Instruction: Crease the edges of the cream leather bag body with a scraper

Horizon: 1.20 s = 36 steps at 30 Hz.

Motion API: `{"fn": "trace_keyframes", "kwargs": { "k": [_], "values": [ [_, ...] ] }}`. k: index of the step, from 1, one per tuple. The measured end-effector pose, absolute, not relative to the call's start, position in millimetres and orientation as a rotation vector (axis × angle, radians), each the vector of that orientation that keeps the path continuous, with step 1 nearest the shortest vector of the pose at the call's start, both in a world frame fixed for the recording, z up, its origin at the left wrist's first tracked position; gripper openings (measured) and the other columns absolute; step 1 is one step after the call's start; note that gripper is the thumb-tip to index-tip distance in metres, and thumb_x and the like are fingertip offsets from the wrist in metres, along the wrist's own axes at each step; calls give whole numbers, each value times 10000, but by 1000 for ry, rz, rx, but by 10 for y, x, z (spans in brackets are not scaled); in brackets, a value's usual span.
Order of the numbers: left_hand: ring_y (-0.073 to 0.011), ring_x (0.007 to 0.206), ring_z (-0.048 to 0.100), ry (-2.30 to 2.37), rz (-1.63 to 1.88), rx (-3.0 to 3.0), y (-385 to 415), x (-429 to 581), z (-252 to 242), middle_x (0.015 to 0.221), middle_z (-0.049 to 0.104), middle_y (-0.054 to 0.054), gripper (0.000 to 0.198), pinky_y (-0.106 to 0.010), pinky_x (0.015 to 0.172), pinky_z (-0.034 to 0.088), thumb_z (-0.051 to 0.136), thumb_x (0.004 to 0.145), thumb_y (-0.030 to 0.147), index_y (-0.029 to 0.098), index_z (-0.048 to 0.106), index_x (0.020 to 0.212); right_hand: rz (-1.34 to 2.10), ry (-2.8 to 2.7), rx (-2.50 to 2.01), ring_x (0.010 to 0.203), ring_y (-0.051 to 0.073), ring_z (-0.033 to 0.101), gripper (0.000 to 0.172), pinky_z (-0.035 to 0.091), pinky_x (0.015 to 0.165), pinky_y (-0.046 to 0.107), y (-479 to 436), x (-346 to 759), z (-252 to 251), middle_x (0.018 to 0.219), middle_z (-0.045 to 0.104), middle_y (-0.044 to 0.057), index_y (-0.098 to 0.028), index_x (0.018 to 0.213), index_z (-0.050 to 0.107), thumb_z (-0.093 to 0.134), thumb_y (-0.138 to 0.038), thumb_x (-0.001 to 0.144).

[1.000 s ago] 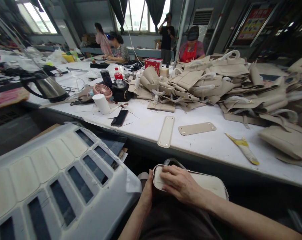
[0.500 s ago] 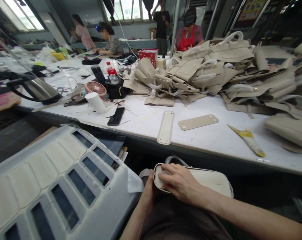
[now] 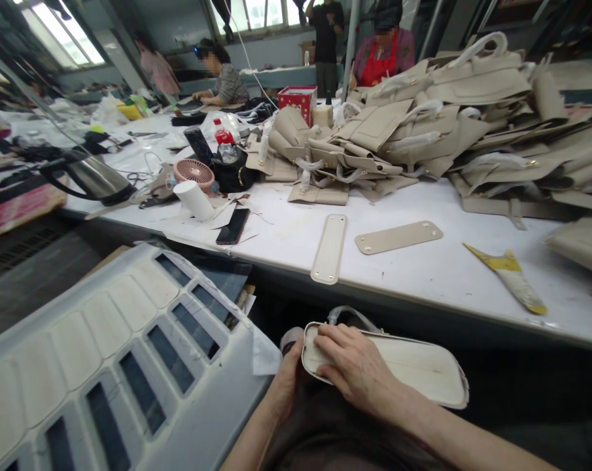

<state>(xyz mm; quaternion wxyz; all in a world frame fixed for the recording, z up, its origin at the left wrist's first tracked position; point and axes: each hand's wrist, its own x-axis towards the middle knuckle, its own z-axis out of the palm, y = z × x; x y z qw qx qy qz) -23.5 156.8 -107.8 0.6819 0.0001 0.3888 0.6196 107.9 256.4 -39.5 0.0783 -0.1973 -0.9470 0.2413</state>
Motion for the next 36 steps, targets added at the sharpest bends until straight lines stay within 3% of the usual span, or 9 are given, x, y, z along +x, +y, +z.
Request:
{"fn": "trace_keyframes", "kwargs": {
  "k": [6, 10, 15, 21, 26, 30, 36],
  "values": [
    [-286, 1185, 537, 1100, 1325, 211, 1566, -377, -931, 1179, 663, -84, 452, -357, 1004, 421, 604, 889, 481, 159, 645, 1203, 785, -2829, -596, 1006, 261, 510, 195, 429, 869, 422, 2584, 1080, -414, 1174, 591, 79, -180, 1053, 563, 631, -219, 875],
    [-241, 1060, 577, 1196, 1234, 360, 1563, -469, -880, 1197, 643, -84, 403, -338, 937, 444, 577, 912, 463, 169, 652, 1177, 832, -2790, -601, 1035, 264, 503, 206, 436, 907, 430, 2591, 1093, -433, 1182, 586, 77, -180, 1056, 566, 642, -208, 867],
    [-219, 918, 598, 1241, 1185, 361, 1565, -480, -873, 1052, 678, -78, 370, -329, 868, 466, 571, 908, 479, 161, 691, 1053, 878, -2730, -621, 1052, 260, 506, 237, 445, 920, 435, 2586, 1112, -461, 1191, 589, 64, -187, 1074, 569, 658, -185, 854],
    [-195, 871, 594, 1303, 1167, 388, 1601, -437, -810, 1061, 683, -66, 347, -297, 835, 475, 582, 911, 441, 168, 697, 1091, 880, -2717, -649, 1041, 270, 516, 252, 460, 904, 440, 2575, 1106, -494, 1177, 598, 73, -183, 1075, 579, 671, -174, 840],
    [-234, 1013, 600, 1323, 1114, 450, 1641, -453, -740, 1223, 642, -71, 392, -362, 951, 458, 528, 944, 411, 204, 628, 1261, 889, -2689, -652, 1029, 276, 533, 295, 474, 869, 436, 2576, 1104, -506, 1168, 612, 82, -175, 1086, 594, 701, -165, 811],
    [-281, 1183, 551, 1375, 1085, 528, 1682, -481, -716, 1309, 605, -83, 409, -438, 1084, 371, 556, 931, 386, 214, 601, 1299, 884, -2658, -687, 992, 275, 550, 303, 484, 825, 431, 2571, 1105, -545, 1156, 622, 81, -174, 1080, 606, 715, -168, 798],
    [-270, 1349, 418, 1467, 1247, 522, 1743, -419, -863, 1397, 542, -79, 445, -396, 1194, 215, 646, 866, 389, 209, 626, 1272, 913, -2630, -699, 970, 268, 553, 258, 480, 814, 422, 2574, 1078, -557, 1130, 634, 79, -181, 1065, 617, 696, -177, 819]
  ]
}}
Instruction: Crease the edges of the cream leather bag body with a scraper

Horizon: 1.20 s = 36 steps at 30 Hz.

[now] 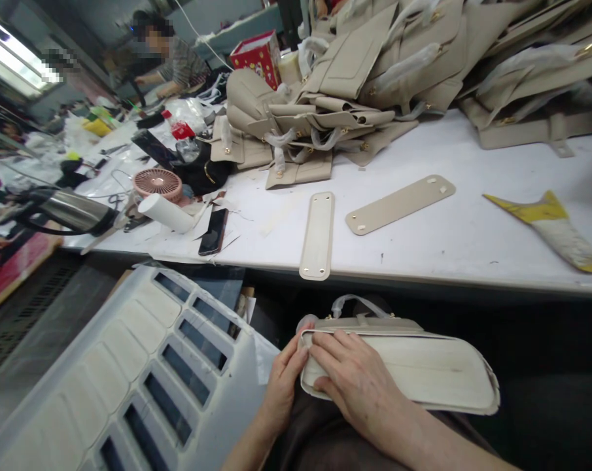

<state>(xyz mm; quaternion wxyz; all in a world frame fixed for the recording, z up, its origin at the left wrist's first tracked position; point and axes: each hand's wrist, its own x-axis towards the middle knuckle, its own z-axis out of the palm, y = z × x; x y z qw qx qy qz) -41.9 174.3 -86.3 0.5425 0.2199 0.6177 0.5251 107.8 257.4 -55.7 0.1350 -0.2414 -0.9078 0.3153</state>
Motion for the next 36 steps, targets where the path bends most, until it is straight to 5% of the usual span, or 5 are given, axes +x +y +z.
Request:
{"fn": "trace_keyframes", "kwargs": {
  "k": [16, 21, 27, 32, 36],
  "values": [
    [-286, 1321, 452, 1187, 1509, 200, 1675, -257, -1016, 1369, 567, -71, 426, -387, 1126, 341, 664, 857, 370, 215, 621, 1252, 889, -2652, -781, 984, 250, 525, 214, 445, 868, 411, 2548, 1078, -417, 1147, 619, 52, -188, 984, 580, 711, -190, 815],
    [-280, 1336, 430, 1411, 1402, 525, 1703, -355, -1081, 1392, 545, -48, 483, -381, 1154, 292, 647, 861, 448, 251, 580, 1297, 947, -2544, -826, 997, 249, 524, 251, 433, 901, 416, 2488, 1102, -408, 1167, 636, 43, -183, 987, 613, 726, -181, 763],
    [-279, 1391, 347, 1587, 1241, 858, 1725, -427, -993, 1474, 456, -7, 551, -400, 1199, 194, 601, 870, 516, 322, 499, 1375, 1585, -1609, -788, 952, 187, 641, 146, 474, 897, 326, 2660, 1457, -188, 1015, 716, 48, -172, 944, 706, 599, -194, 848],
    [-246, 1453, 208, 1734, 1075, 1487, 1801, -540, -792, 1560, 307, 26, 446, -467, 1208, 125, 460, 965, 363, 347, 438, 1411, 1318, -944, -1206, 851, 172, 634, 326, 479, 849, 286, 3078, 2380, -522, 914, 710, 51, -169, 881, 719, 741, -471, 759],
    [-276, 1404, 311, 1619, 844, 2234, 2048, -449, -540, 1502, 395, 14, 404, -513, 1146, 266, 434, 940, 192, 371, 581, 1271, 1491, -734, -1351, 623, 165, 602, 418, 495, 626, 284, 3113, 2755, -1149, 681, 664, 69, -130, 721, 675, 757, -540, 713]
  ]
}}
